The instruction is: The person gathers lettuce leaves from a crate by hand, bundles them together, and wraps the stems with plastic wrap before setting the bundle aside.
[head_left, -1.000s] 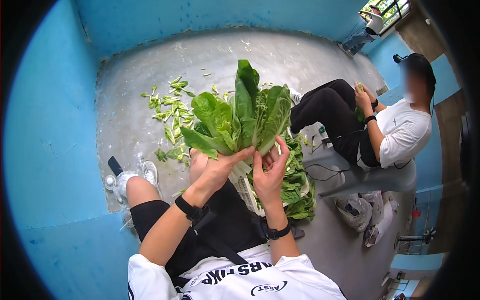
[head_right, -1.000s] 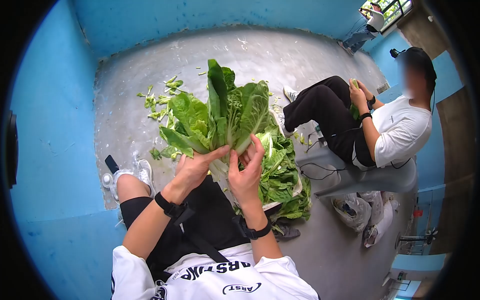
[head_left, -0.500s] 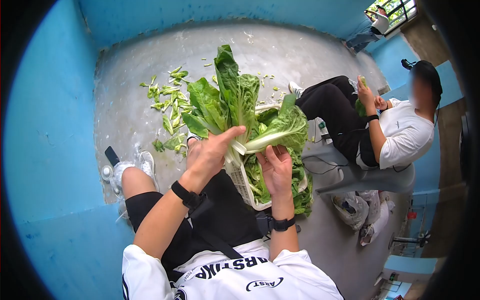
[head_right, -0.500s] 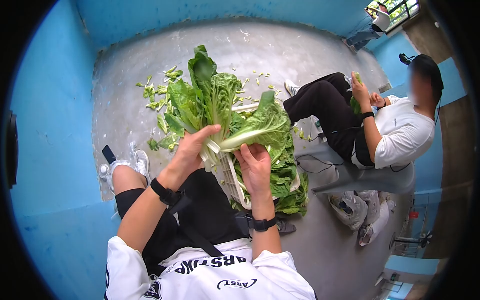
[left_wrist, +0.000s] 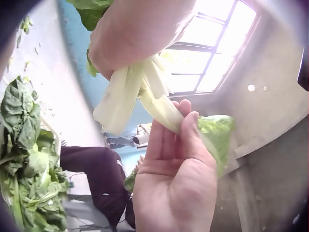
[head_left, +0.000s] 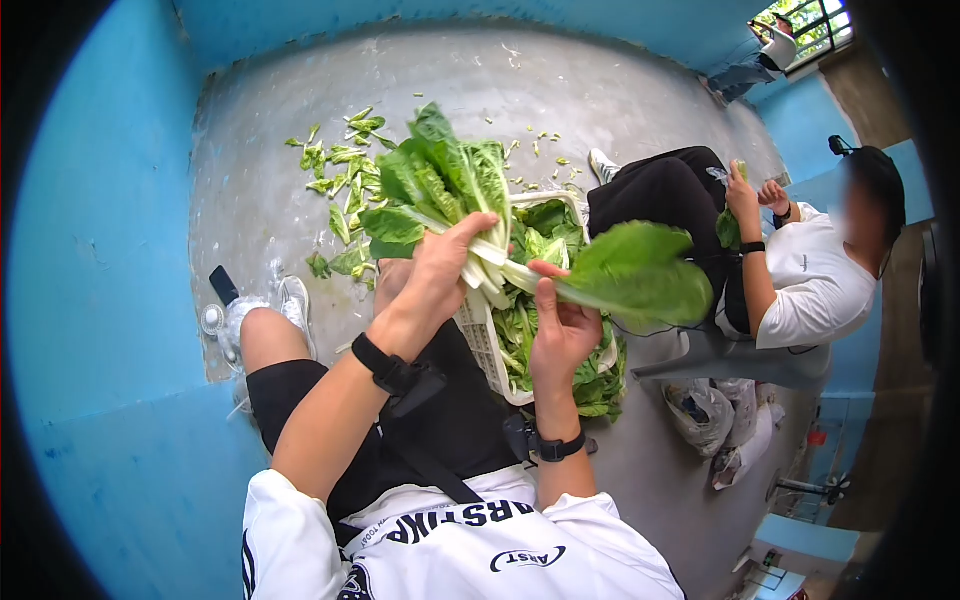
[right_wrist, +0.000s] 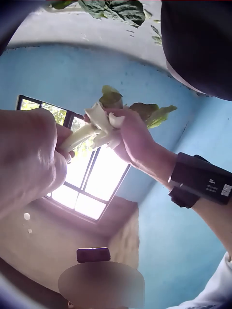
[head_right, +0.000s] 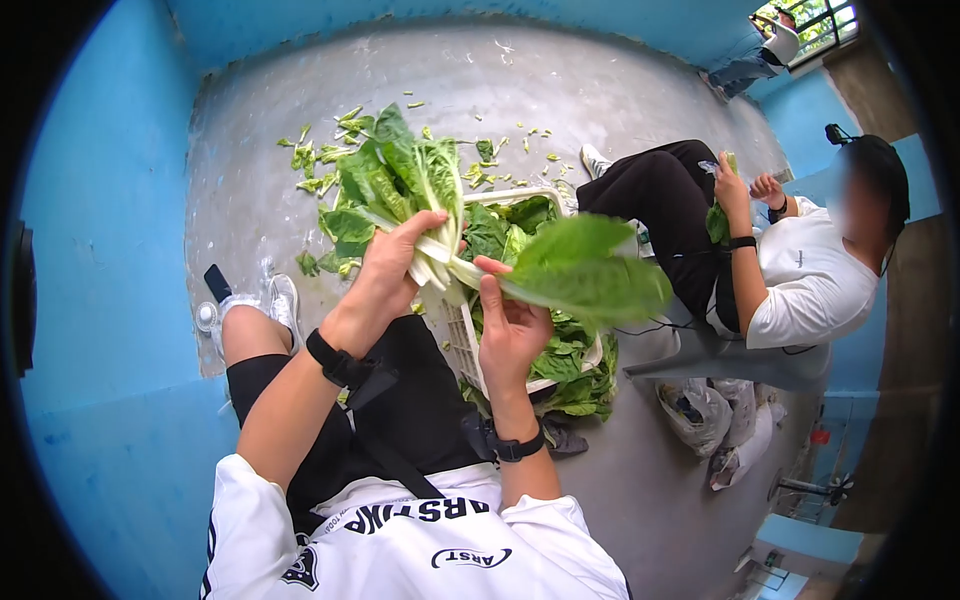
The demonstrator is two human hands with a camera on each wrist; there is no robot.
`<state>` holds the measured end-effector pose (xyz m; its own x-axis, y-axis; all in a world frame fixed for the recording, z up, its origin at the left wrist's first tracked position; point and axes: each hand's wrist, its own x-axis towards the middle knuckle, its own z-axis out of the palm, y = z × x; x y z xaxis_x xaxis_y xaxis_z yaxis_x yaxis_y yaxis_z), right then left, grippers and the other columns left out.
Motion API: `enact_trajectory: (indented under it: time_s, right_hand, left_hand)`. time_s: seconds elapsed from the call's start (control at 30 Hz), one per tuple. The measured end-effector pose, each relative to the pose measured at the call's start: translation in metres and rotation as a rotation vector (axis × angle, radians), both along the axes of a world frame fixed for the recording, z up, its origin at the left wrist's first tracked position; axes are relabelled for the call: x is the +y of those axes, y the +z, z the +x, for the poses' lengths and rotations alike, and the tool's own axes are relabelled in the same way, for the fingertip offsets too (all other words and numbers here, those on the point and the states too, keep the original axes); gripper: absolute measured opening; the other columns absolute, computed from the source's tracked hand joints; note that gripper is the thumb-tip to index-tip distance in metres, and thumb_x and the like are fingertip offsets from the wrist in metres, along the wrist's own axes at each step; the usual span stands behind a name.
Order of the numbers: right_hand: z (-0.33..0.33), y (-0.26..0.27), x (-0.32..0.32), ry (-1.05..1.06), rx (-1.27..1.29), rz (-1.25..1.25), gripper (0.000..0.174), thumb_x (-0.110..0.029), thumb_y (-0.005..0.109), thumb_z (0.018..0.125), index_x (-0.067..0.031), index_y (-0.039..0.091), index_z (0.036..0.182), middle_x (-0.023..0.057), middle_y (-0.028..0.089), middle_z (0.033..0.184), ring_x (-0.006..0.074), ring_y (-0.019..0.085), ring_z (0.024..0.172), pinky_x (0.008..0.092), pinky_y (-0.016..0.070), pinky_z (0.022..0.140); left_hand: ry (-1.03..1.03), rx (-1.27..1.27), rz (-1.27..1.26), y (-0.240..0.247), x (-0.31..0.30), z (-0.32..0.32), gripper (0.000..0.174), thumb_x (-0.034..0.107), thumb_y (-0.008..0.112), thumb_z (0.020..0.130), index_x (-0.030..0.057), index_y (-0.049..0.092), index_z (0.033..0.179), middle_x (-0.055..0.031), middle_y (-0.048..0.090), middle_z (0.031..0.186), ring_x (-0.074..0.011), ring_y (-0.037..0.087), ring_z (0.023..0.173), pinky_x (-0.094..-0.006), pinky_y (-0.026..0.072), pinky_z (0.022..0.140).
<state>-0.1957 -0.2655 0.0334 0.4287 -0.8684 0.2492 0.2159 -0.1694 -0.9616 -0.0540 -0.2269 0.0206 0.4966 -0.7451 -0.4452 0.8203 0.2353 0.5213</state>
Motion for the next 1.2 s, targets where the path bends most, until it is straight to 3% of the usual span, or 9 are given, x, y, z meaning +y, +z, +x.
enact_trajectory:
  time_s: [0.2,0.33,0.4,0.47,0.6,0.7,0.77,1.03,1.2]
  right_hand:
    - [-0.016,0.037,-0.019,-0.260,-0.089,-0.211,0.019,-0.010,0.061,0.096,0.0011,0.059,0.111,0.0146,0.069,0.104,0.0172,0.065,0.093,0.0304,0.0518,0.088]
    - [0.007,0.040,-0.023,0.085,0.170,0.012,0.021,-0.011,0.064,0.095,0.0012,0.057,0.111,0.0150,0.069,0.104,0.0147,0.067,0.090,0.0260,0.0515,0.082]
    - [0.018,0.028,-0.026,0.164,0.294,0.019,0.027,-0.014,0.065,0.095,0.0055,0.054,0.110,0.0143,0.065,0.102,0.0173,0.066,0.086,0.0266,0.0494,0.075]
    - [0.025,0.027,-0.034,-0.045,0.551,-0.375,0.027,-0.016,0.061,0.096,0.0081,0.053,0.107,0.0184,0.058,0.099,0.0280,0.061,0.082,0.0337,0.0473,0.072]
    - [0.030,0.007,-0.038,-0.082,0.472,-0.390,0.022,-0.017,0.057,0.099,0.0053,0.054,0.102,0.0082,0.050,0.093,0.0159,0.051,0.075,0.0288,0.0420,0.066]
    - [0.031,0.008,-0.035,-0.090,0.446,-0.427,0.022,-0.016,0.056,0.098,0.0051,0.054,0.105,0.0122,0.051,0.097,0.0234,0.053,0.085,0.0319,0.0432,0.075]
    - [0.030,0.006,-0.033,-0.039,0.455,-0.550,0.025,-0.011,0.056,0.093,0.0054,0.056,0.112,0.0205,0.051,0.105,0.0362,0.053,0.094,0.0425,0.0444,0.081]
    - [0.013,0.023,-0.016,0.197,0.582,-0.722,0.042,-0.006,0.059,0.086,0.0044,0.056,0.126,0.0165,0.051,0.107,0.0338,0.051,0.095,0.0422,0.0431,0.086]
    - [0.009,0.023,0.001,0.065,0.596,-0.866,0.046,-0.016,0.065,0.088,0.0015,0.056,0.130,0.0140,0.058,0.105,0.0329,0.054,0.094,0.0405,0.0449,0.084]
  left_hand:
    - [0.077,-0.121,0.078,0.000,-0.009,0.023,0.030,0.012,0.072,0.084,-0.0048,0.063,0.106,-0.0108,0.068,0.093,-0.0196,0.068,0.076,-0.0305,0.0566,0.067]
    - [-0.037,-0.505,0.046,0.008,-0.012,0.018,0.035,0.014,0.076,0.083,-0.0055,0.063,0.110,-0.0089,0.069,0.102,-0.0146,0.065,0.079,-0.0246,0.0520,0.069]
    - [-0.156,-0.391,0.054,0.037,-0.001,0.010,0.037,0.013,0.077,0.082,-0.0044,0.064,0.112,-0.0084,0.068,0.106,-0.0135,0.064,0.085,-0.0252,0.0500,0.074]
    - [-0.224,-0.171,0.044,0.058,0.004,0.006,0.032,0.012,0.075,0.084,-0.0030,0.065,0.110,-0.0084,0.068,0.106,-0.0144,0.063,0.091,-0.0286,0.0497,0.078]
    - [-0.354,0.082,-0.132,0.026,0.003,0.016,0.026,0.009,0.072,0.086,-0.0036,0.066,0.108,-0.0080,0.068,0.101,-0.0148,0.064,0.088,-0.0281,0.0496,0.072]
    - [-0.356,-0.221,-0.171,0.009,0.010,0.010,0.027,0.008,0.074,0.085,-0.0029,0.066,0.107,-0.0077,0.068,0.101,-0.0150,0.064,0.090,-0.0293,0.0498,0.076]
    - [-0.310,-0.232,-0.140,0.042,0.008,0.002,0.028,0.009,0.074,0.085,-0.0024,0.065,0.108,-0.0072,0.067,0.102,-0.0148,0.063,0.090,-0.0295,0.0498,0.077]
    - [-0.275,-0.226,-0.264,0.025,0.010,-0.010,0.035,0.012,0.075,0.085,0.0006,0.061,0.116,-0.0055,0.065,0.105,-0.0155,0.063,0.093,-0.0273,0.0511,0.078]
    - [-0.149,0.017,-0.183,0.030,0.022,-0.013,0.039,0.019,0.074,0.087,0.0042,0.057,0.118,-0.0058,0.062,0.106,-0.0153,0.061,0.097,-0.0318,0.0524,0.085]
